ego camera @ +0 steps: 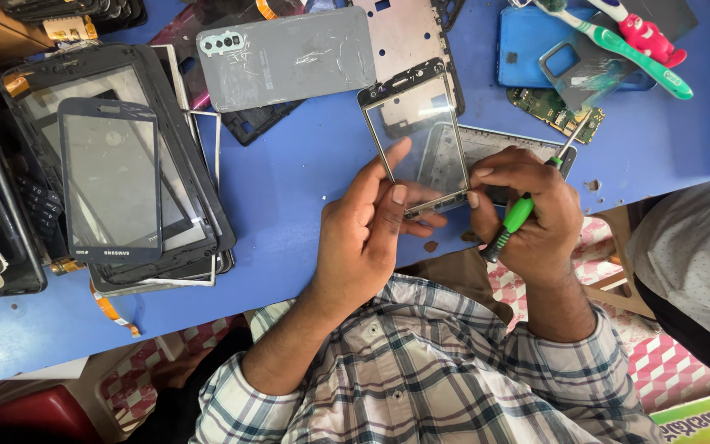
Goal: The person sits at a cluttered workbench covered with old phone housings, screens and frames. They use a green-handled screwdriver to pry and separate phone midframes and bezels, place removed parts into a white bin, and continue prying adhesive-backed covers and frames one at a time across the bench.
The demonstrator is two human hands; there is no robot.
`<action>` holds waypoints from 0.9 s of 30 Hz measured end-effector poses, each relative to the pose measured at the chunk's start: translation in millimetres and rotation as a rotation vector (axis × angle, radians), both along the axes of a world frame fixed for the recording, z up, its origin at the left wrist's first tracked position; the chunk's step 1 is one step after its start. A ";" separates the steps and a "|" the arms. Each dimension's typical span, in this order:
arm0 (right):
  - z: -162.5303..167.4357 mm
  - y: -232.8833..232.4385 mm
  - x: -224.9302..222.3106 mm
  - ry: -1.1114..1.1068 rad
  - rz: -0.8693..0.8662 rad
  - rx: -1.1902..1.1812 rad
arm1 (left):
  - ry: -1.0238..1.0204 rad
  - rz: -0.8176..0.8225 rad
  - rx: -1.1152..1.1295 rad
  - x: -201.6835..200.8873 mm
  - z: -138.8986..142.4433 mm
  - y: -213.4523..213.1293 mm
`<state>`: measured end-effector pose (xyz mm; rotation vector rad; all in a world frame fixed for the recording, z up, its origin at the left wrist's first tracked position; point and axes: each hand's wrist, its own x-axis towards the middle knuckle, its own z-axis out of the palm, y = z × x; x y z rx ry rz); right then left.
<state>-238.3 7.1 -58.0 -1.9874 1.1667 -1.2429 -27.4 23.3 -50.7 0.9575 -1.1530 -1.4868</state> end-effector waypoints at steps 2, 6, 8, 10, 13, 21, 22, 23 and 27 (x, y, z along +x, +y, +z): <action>-0.3 0.7 -0.1 -0.023 -0.005 0.014 | -0.002 -0.007 -0.010 0.1 -0.4 0.0; -0.7 2.4 -0.3 -0.010 -0.025 0.003 | -0.006 -0.005 -0.020 1.0 -1.1 -0.1; -1.1 2.8 -0.3 0.002 -0.030 -0.012 | -0.040 0.006 -0.042 2.1 -0.3 0.8; -1.7 2.9 -0.5 -0.010 -0.027 -0.004 | -0.059 0.014 -0.044 2.6 0.7 1.2; -2.2 3.5 -1.7 0.006 -0.047 0.000 | -0.046 -0.008 -0.028 2.4 2.6 0.1; -3.4 5.6 -2.0 0.015 -0.056 0.003 | -0.030 -0.056 -0.020 3.9 7.1 -0.7; -3.6 5.8 -1.6 0.019 -0.058 0.000 | -0.035 -0.055 -0.017 3.6 7.0 -0.8; -3.7 6.0 -1.1 0.022 -0.060 -0.003 | -0.040 -0.054 -0.013 3.4 6.9 -0.9; -3.5 6.8 0.0 0.035 -0.093 0.006 | -0.063 -0.045 -0.009 2.1 5.6 -0.7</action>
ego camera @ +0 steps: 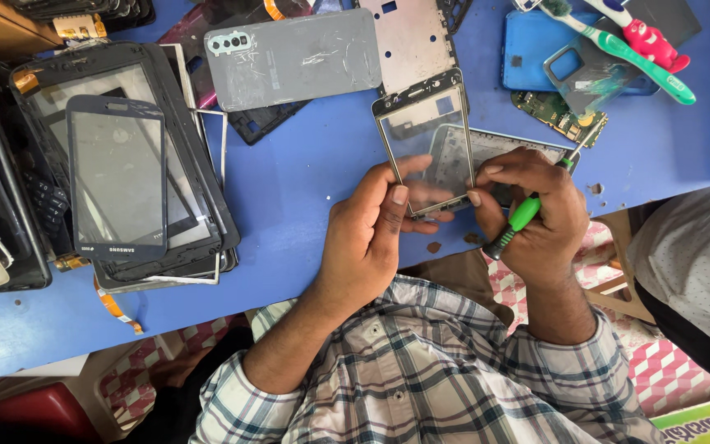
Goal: The person sits at a cluttered workbench covered with old phone housings, screens and frames. They use a green-handled screwdriver to pry and separate phone midframes and bezels, place removed parts into a white bin, and continue prying adhesive-backed covers and frames one at a time across the bench.
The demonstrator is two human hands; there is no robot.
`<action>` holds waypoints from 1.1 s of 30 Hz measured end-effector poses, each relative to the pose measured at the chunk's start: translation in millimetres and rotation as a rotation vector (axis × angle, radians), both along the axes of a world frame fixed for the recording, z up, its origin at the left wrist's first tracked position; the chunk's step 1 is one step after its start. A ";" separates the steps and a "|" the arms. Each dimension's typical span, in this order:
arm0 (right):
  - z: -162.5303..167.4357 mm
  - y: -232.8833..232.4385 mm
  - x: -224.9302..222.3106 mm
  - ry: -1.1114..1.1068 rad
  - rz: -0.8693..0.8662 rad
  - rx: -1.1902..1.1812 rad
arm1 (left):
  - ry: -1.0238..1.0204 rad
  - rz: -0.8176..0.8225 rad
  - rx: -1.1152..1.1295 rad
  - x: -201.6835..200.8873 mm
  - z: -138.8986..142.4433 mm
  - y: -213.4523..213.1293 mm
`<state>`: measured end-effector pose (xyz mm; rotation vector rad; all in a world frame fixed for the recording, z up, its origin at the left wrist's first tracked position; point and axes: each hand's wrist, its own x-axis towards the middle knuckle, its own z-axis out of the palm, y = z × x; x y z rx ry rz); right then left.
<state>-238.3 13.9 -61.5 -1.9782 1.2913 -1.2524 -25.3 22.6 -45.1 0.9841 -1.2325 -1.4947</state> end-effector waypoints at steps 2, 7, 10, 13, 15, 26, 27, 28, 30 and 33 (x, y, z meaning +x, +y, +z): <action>0.1 0.5 0.2 0.005 -0.011 0.002 | 0.003 -0.003 0.004 -0.1 -1.2 0.2; 0.5 2.0 1.7 0.034 -0.037 0.013 | -0.010 -0.004 -0.027 -0.3 -3.7 0.2; 1.5 2.2 3.2 0.046 -0.047 0.010 | -0.011 0.003 -0.026 2.3 -1.3 0.2; 3.2 1.3 3.2 0.028 -0.052 0.013 | -0.007 0.013 -0.024 0.8 3.7 -1.2; 2.5 1.1 3.5 0.016 -0.047 0.006 | 0.000 0.024 -0.018 0.2 6.1 -2.0; -15.7 7.9 -0.5 -0.033 -0.060 0.024 | -0.044 -0.031 0.007 0.9 -3.4 0.7; -17.6 8.3 -0.3 -0.042 -0.059 0.017 | -0.078 -0.032 0.035 0.7 -5.2 1.3; -19.5 8.1 -0.3 -0.033 -0.074 -0.009 | -0.065 -0.024 -0.013 1.1 -7.3 1.8; -24.3 8.1 2.0 -0.137 -0.050 0.007 | -0.043 -0.015 -0.108 1.6 -11.1 2.7; -28.3 7.7 1.5 -0.267 0.020 0.067 | -0.050 0.031 -0.115 1.0 -15.4 4.7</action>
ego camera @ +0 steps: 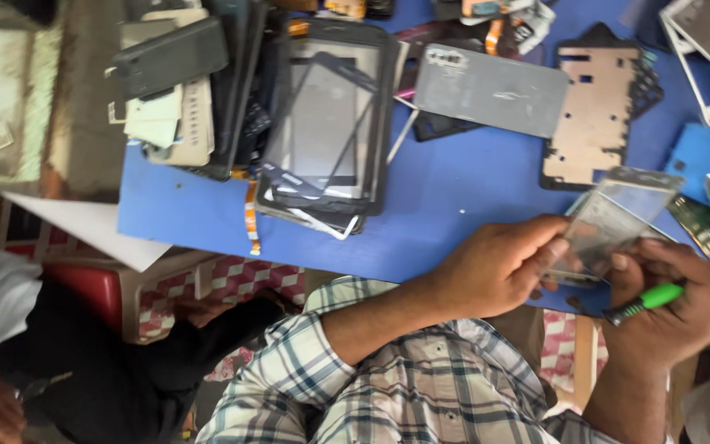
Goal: The person sits at a cluttered workbench covered with old phone housings, screens and frames. They use a green-handled screwdriver to pry and separate phone midframes and bezels, place removed parts into a white bin, and continue prying adhesive-backed covers and frames one at a time across the bench.
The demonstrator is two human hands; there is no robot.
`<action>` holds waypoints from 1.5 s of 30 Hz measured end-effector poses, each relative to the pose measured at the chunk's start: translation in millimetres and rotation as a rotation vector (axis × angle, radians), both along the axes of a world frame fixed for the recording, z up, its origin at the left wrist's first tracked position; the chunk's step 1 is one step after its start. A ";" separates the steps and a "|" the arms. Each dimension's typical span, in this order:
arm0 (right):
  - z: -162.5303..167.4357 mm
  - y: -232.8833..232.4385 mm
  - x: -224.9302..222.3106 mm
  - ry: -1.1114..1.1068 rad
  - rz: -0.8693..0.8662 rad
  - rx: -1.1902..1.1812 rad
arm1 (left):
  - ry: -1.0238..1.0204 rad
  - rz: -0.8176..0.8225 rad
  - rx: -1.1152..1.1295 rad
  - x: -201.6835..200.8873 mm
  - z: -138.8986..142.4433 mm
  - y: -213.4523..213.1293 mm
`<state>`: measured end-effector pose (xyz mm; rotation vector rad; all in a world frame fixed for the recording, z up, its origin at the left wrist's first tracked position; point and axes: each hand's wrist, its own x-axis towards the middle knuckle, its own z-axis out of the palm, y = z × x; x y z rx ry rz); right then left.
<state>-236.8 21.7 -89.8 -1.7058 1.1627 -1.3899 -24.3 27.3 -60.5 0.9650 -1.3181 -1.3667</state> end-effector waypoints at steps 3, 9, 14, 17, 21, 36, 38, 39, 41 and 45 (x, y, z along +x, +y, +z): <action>-3.0 -1.2 -2.8 0.131 -0.002 -0.073 | -0.158 0.073 -0.095 0.2 -3.2 1.1; -9.4 -1.6 -4.3 -0.003 -0.053 -0.134 | -0.182 0.076 -0.200 1.4 -3.5 1.1; -2.9 1.7 -2.5 -0.092 -0.092 -0.120 | -0.126 -0.024 -0.131 5.1 -2.1 4.7; 5.2 6.5 0.9 -0.041 -0.101 -0.124 | -0.126 0.012 -0.170 3.7 -2.8 4.6; 13.3 15.3 8.4 0.040 -0.078 -0.110 | -0.149 0.055 -0.188 2.0 0.7 3.8; 21.1 7.0 20.9 0.026 -0.037 -0.042 | -1.139 0.781 -0.447 145.1 83.7 54.0; 20.0 5.3 27.6 0.041 -0.033 -0.046 | -1.257 0.801 -0.367 155.1 87.4 55.0; 19.4 4.2 30.5 0.051 -0.032 -0.052 | -1.285 0.795 -0.323 158.2 87.5 53.9; 17.9 2.8 35.6 0.094 -0.040 -0.082 | -1.326 0.782 -0.267 162.9 86.8 51.3; 14.4 0.8 40.3 0.199 -0.080 -0.161 | -1.335 0.765 -0.227 170.8 85.9 46.0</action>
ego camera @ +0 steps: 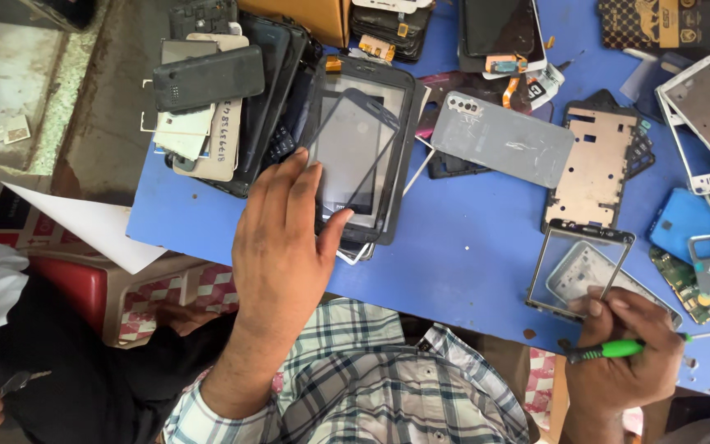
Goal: The person sits at a cluttered workbench covered with old phone housings, screens and frames. They use a green-handled screwdriver to pry and separate phone midframes and bezels, place removed parts into a white bin, and continue prying adhesive-backed covers and frames one at a time across the bench.
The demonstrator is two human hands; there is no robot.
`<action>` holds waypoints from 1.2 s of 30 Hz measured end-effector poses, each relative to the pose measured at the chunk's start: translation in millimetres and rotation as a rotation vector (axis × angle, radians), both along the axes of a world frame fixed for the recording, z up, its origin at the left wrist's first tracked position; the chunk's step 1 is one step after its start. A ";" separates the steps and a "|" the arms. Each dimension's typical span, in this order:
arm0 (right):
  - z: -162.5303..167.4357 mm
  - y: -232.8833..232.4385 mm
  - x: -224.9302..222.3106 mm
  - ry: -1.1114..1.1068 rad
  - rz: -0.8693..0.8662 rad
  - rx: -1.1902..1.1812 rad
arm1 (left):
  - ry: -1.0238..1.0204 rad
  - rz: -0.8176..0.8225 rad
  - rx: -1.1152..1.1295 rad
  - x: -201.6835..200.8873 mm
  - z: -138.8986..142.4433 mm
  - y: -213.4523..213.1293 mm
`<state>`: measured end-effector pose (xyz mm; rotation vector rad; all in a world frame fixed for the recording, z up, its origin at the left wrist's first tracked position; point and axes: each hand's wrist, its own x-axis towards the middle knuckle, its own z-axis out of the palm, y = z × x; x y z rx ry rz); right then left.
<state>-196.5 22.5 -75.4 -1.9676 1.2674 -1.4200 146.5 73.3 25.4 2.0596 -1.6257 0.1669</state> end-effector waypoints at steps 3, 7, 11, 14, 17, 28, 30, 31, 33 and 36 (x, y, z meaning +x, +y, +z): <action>-2.6 -0.5 -0.1 0.026 0.006 -0.017 | 0.008 0.010 0.058 1.9 1.5 -3.4; -5.9 -1.4 0.3 -0.040 -0.019 0.028 | 0.023 0.015 0.101 5.3 5.5 -6.8; -7.4 -2.2 1.9 -0.095 -0.019 0.052 | -0.004 0.013 0.105 7.4 9.4 -9.6; -6.5 -2.5 1.9 -0.079 -0.019 0.041 | 0.000 0.021 0.074 7.6 13.6 -8.5; -4.9 -2.7 1.9 -0.048 -0.026 0.037 | 0.068 0.004 0.004 9.2 17.6 -4.6; 19.0 6.7 14.6 -0.135 0.024 0.097 | 1.761 -0.512 -0.044 -9.4 -6.9 15.1; 25.5 12.0 20.3 -0.170 0.023 0.127 | 1.995 -0.566 0.032 -29.0 -19.8 13.1; 28.3 14.9 23.1 -0.171 0.014 0.132 | 2.114 -0.590 0.082 -39.8 -25.9 12.8; 33.1 21.0 28.0 -0.210 0.007 0.158 | 2.206 -0.552 0.132 -61.1 -37.6 11.3; 39.1 27.6 30.6 -0.258 0.006 0.198 | 2.196 -0.490 0.210 -82.5 -52.4 9.0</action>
